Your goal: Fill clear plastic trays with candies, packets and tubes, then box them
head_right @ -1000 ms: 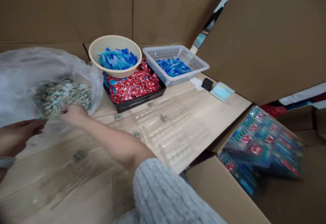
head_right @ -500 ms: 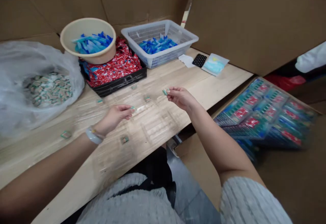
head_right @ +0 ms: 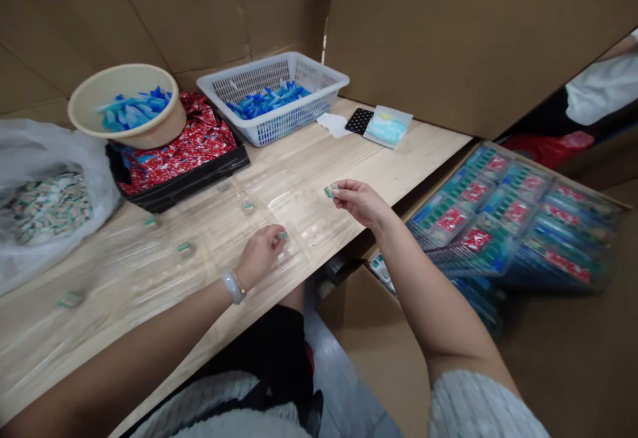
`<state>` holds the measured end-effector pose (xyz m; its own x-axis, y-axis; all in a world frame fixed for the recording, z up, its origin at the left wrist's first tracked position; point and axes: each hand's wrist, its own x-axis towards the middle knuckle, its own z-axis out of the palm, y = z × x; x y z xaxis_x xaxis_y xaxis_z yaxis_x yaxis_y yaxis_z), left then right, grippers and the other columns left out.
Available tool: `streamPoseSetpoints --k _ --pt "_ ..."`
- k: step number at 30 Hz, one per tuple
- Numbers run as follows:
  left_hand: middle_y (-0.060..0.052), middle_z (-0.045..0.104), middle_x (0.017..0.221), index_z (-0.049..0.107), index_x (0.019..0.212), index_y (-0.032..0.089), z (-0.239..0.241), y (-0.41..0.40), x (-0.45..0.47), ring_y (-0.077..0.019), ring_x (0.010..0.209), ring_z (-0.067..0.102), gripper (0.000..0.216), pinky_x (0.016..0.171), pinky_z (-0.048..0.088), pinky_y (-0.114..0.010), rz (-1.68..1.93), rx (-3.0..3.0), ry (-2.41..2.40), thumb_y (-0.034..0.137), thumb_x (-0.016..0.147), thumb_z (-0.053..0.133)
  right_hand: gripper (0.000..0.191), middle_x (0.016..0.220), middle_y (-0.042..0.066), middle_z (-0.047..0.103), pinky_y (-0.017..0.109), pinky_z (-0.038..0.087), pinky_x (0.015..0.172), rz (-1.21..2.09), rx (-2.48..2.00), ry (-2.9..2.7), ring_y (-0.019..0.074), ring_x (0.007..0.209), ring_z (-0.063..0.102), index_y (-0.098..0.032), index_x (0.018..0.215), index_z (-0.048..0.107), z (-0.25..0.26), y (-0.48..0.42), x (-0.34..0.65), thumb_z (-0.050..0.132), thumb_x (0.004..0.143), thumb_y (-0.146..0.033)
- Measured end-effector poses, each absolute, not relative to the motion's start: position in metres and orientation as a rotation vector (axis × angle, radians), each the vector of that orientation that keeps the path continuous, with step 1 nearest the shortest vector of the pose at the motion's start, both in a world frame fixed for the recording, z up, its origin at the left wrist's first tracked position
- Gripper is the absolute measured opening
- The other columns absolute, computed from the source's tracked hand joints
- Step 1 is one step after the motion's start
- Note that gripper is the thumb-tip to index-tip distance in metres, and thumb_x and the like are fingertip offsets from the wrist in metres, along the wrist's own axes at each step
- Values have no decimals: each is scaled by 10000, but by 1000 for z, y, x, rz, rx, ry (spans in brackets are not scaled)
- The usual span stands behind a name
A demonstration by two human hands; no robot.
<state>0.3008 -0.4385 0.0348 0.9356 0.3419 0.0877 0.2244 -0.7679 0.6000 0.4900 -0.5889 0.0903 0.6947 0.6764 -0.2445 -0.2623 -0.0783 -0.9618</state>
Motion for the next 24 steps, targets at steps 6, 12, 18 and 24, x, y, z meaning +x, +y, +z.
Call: streamPoseSetpoints --k 6,12,18,24 --pt "-64 525 900 572 849 176 37 -445 303 -160 807 534 138 741 457 -292 275 2551 435 189 801 443 209 705 3 588 243 383 599 777 -1703 -702 102 621 502 -172 761 597 77 -600 532 645 601 -298" --pt "-78 515 965 559 984 178 35 -443 299 -170 851 512 221 748 460 -298 295 2706 345 207 835 399 113 759 36 537 236 379 625 526 -2210 -1309 116 650 483 -142 747 624 59 -581 551 536 676 -145" --pt "-80 544 1063 551 1037 149 33 -441 291 -227 990 448 250 825 421 -375 208 2994 -11 183 838 403 225 825 56 531 217 362 632 527 -2290 -1743 136 712 503 -154 794 610 51 -567 553 467 656 -49" --pt "-82 514 1147 520 1115 158 38 -433 283 -233 1064 414 336 879 389 -374 152 2991 -34 320 847 396 272 863 66 526 222 367 618 324 -2345 -1626 143 715 492 -143 890 528 49 -570 544 472 642 -47"
